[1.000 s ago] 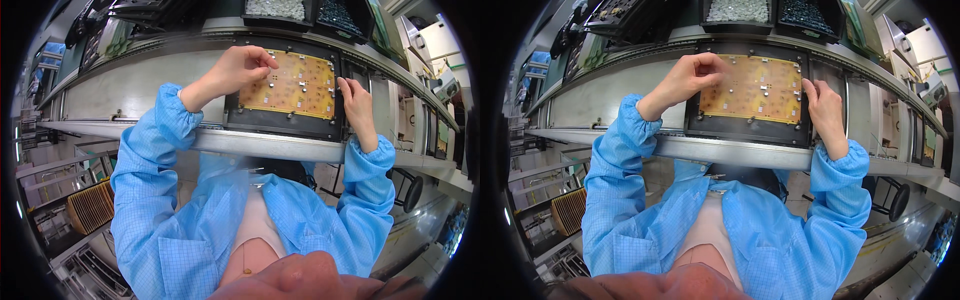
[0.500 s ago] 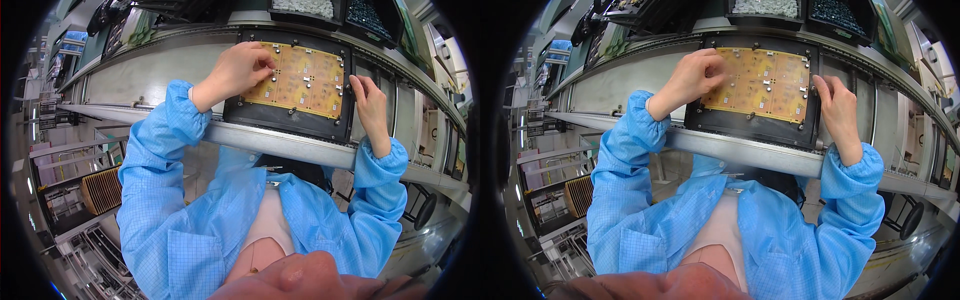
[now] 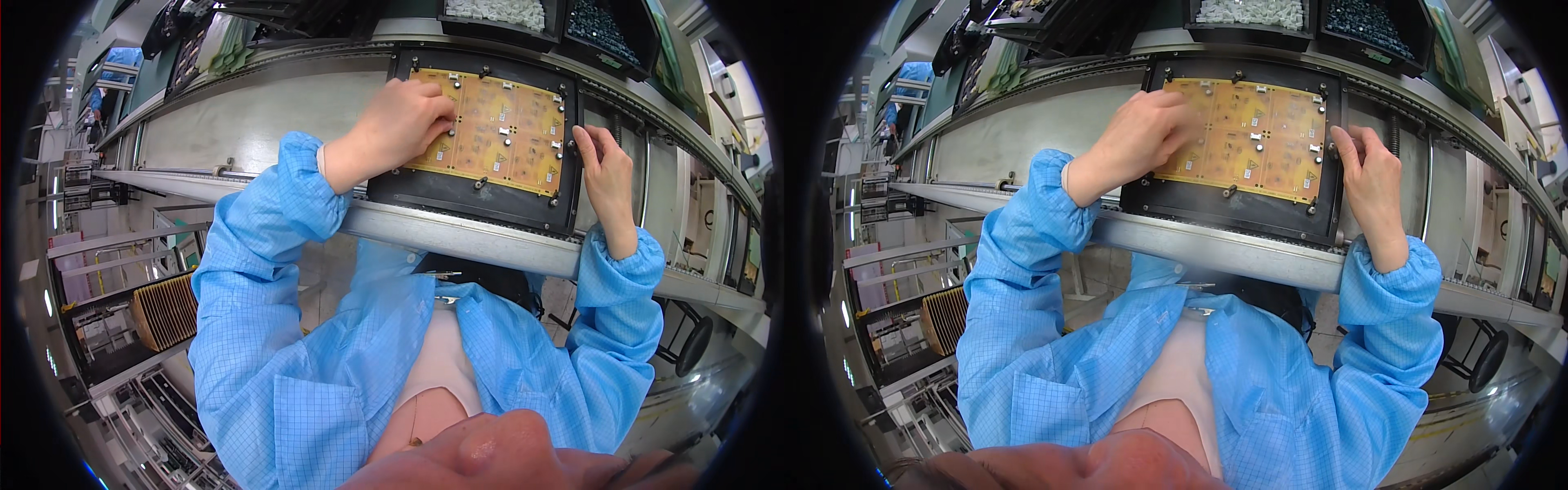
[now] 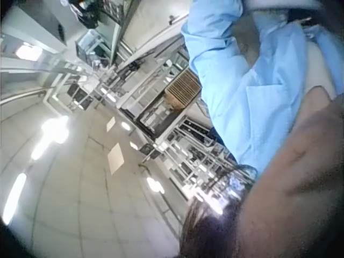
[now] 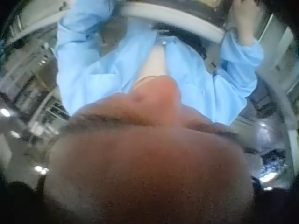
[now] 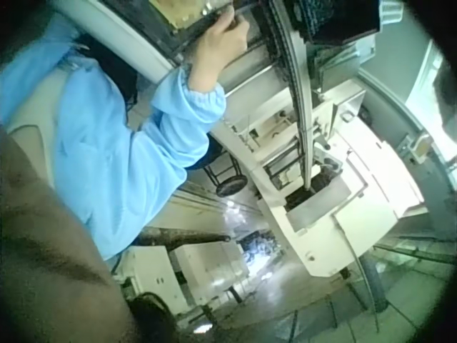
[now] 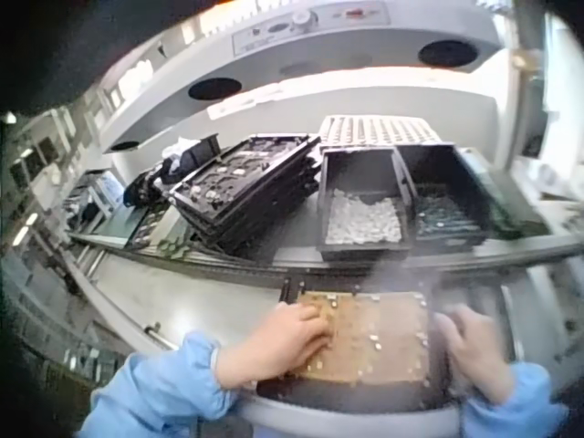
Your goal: Assembling small electronic components onto a printed circuit board using a template jig on a conveyor line.
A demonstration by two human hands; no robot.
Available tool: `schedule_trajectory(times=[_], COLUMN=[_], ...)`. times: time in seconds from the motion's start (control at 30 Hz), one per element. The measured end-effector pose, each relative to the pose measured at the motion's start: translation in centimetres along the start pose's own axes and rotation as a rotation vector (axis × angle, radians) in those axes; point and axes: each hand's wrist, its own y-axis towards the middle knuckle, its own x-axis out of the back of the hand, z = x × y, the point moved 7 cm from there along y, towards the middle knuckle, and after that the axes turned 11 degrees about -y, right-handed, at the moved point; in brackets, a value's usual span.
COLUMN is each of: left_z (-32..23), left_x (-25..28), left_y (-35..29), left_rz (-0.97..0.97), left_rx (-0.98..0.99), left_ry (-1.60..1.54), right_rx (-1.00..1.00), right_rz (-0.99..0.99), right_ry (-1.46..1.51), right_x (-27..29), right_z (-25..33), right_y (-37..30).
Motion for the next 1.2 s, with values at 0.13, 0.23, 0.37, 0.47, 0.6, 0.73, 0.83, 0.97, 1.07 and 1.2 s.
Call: schedule_trajectory(times=[0.13,0.23,0.37,0.47,0.6,0.73,0.83,0.97,1.07,1.2], left_z=[1.1,1.6,0.9,1.6,7.2,18.9,26.7,34.8,36.7,35.4], left_x=[-0.1,-0.1,0.3,6.1,12.5,20.5,23.3,24.6,26.1,27.5], left_y=[-0.7,-1.1,-0.3,-2.7,-7.1,-12.3,-12.3,-11.9,-13.4,-14.5], left_rz=[-0.061,-0.174,-0.153,-0.438,-0.952,-1.080,-0.862,-0.478,-0.468,-0.552], left_rx=[0.078,0.068,-0.027,-0.006,0.167,0.362,0.742,1.087,1.077,0.981], left_ry=[-0.095,-0.152,-0.167,-0.112,-0.035,0.743,0.894,0.378,0.326,0.661], right_rx=[-0.012,0.022,0.047,-0.021,-0.005,-0.006,-0.014,0.001,0.030,-0.025], right_rz=[0.019,0.002,0.001,0.069,0.004,-0.063,-0.119,-0.160,-0.153,-0.130], right_ry=[0.021,0.051,0.034,0.140,0.146,0.073,0.089,0.097,0.081,0.128], right_x=[-0.1,0.1,0.5,0.3,1.8,1.9,1.8,1.8,1.0,-0.1], right_z=[0.1,0.6,-1.7,-2.6,-6.0,-5.2,-5.1,-5.3,-4.4,-4.1], right_y=[0.2,0.5,0.2,0.5,0.9,1.0,0.5,0.3,0.8,1.0])
